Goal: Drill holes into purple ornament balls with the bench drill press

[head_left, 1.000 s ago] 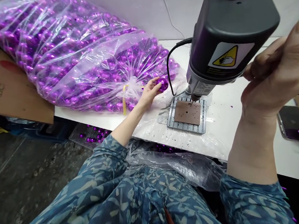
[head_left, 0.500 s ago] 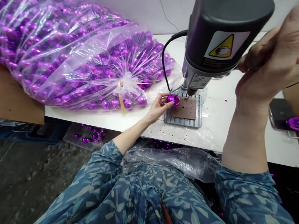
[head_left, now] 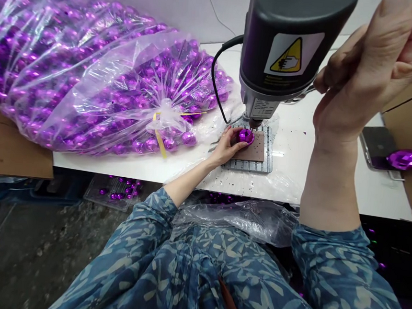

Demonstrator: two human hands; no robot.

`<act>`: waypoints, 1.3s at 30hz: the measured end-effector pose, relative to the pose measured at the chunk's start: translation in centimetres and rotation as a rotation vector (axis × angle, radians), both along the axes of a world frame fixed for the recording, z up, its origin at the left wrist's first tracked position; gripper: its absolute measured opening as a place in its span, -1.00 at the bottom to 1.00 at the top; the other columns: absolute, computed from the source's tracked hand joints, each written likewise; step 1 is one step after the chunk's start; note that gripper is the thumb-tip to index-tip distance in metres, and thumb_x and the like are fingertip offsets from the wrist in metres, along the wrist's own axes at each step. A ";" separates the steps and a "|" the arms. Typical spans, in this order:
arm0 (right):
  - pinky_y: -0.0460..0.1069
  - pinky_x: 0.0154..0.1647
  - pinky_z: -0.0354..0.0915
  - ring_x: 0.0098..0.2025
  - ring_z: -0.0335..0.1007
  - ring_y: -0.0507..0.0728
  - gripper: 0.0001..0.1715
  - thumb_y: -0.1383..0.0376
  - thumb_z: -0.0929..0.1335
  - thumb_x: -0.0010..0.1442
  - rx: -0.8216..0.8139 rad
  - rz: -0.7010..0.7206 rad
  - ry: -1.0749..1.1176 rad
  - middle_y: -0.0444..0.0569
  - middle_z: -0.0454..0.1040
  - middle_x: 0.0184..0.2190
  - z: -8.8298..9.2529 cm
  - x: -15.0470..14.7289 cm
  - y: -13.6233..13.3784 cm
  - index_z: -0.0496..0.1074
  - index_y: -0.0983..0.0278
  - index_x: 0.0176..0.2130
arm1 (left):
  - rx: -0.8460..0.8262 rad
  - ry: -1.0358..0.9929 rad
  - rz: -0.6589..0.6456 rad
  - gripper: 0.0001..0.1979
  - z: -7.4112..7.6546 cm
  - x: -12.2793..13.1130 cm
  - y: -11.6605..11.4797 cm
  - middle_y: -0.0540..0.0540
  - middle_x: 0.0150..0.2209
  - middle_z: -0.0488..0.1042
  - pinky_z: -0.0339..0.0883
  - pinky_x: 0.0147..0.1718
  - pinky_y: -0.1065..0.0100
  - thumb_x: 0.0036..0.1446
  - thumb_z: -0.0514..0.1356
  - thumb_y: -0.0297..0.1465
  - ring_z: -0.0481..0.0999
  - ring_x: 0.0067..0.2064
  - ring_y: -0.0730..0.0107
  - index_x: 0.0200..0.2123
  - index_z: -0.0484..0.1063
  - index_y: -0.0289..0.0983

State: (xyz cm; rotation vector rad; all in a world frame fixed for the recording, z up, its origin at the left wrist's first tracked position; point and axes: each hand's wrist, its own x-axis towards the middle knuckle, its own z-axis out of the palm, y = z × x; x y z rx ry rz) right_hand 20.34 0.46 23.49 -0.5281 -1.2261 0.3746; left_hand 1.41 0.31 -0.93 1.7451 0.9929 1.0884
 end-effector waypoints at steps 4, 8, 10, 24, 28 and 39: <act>-0.16 -0.60 -0.04 -0.65 0.05 -0.18 -0.25 -0.20 0.42 0.20 0.001 -0.001 -0.002 -0.30 -0.16 -0.64 -0.2 0.1 0.1 -0.01 0.25 -0.43 | 0.020 0.021 -0.008 -0.40 0.5 0.2 -0.7 -0.26 0.35 0.51 0.03 0.60 -0.39 0.25 0.51 -0.14 0.21 0.61 -0.21 0.28 0.45 -0.08; -0.14 -0.62 -0.05 -0.66 0.03 -0.17 -0.21 -0.25 0.42 0.16 -0.012 -0.011 -0.010 -0.30 -0.11 -0.66 0.0 0.0 -0.1 -0.03 0.25 -0.43 | 0.053 0.006 -0.046 -0.37 0.9 0.5 -1.3 -0.31 0.37 0.50 0.12 0.58 -0.35 0.27 0.48 -0.16 0.28 0.59 -0.21 0.32 0.40 -0.13; -0.12 -0.63 -0.05 -0.66 0.03 -0.16 -0.19 -0.27 0.42 0.12 -0.031 -0.023 -0.017 -0.30 -0.10 -0.66 0.1 -0.1 -0.3 -0.06 0.25 -0.43 | 0.031 -0.022 -0.059 -0.38 1.0 0.7 -1.3 -0.31 0.31 0.55 0.31 0.50 -0.31 0.27 0.47 -0.16 0.49 0.45 -0.16 0.30 0.39 -0.14; -0.15 -0.61 -0.10 -0.67 -0.07 -0.18 -0.05 -0.15 0.49 0.25 0.094 -0.049 0.127 -0.25 -0.30 -0.68 -3.7 -0.5 -2.0 -0.20 0.31 -0.49 | 0.026 -0.045 -0.034 -0.40 0.8 1.0 -1.2 -0.26 0.20 0.61 0.46 0.37 -0.21 0.22 0.52 -0.15 0.62 0.28 -0.08 0.22 0.41 -0.16; -0.12 -0.62 -0.12 -0.66 -0.11 -0.15 -0.03 -0.08 0.49 0.30 0.140 -0.060 0.139 -0.23 -0.35 -0.66 -4.8 -0.5 -2.0 -0.29 0.28 -0.43 | 0.028 -0.041 -0.043 -0.39 0.7 1.0 -1.1 -0.28 0.21 0.59 0.45 0.38 -0.22 0.23 0.51 -0.17 0.61 0.29 -0.09 0.24 0.39 -0.17; -0.05 -0.66 -0.09 -0.68 -0.28 -0.09 -0.19 -0.05 0.43 0.35 0.259 -0.167 0.128 -0.23 -0.32 -0.67 -8.0 0.4 -0.8 -0.17 0.26 -0.45 | 0.001 -0.049 -0.028 -0.38 0.5 1.0 -1.2 -0.28 0.22 0.57 0.45 0.38 -0.24 0.22 0.52 -0.19 0.60 0.29 -0.09 0.24 0.40 -0.17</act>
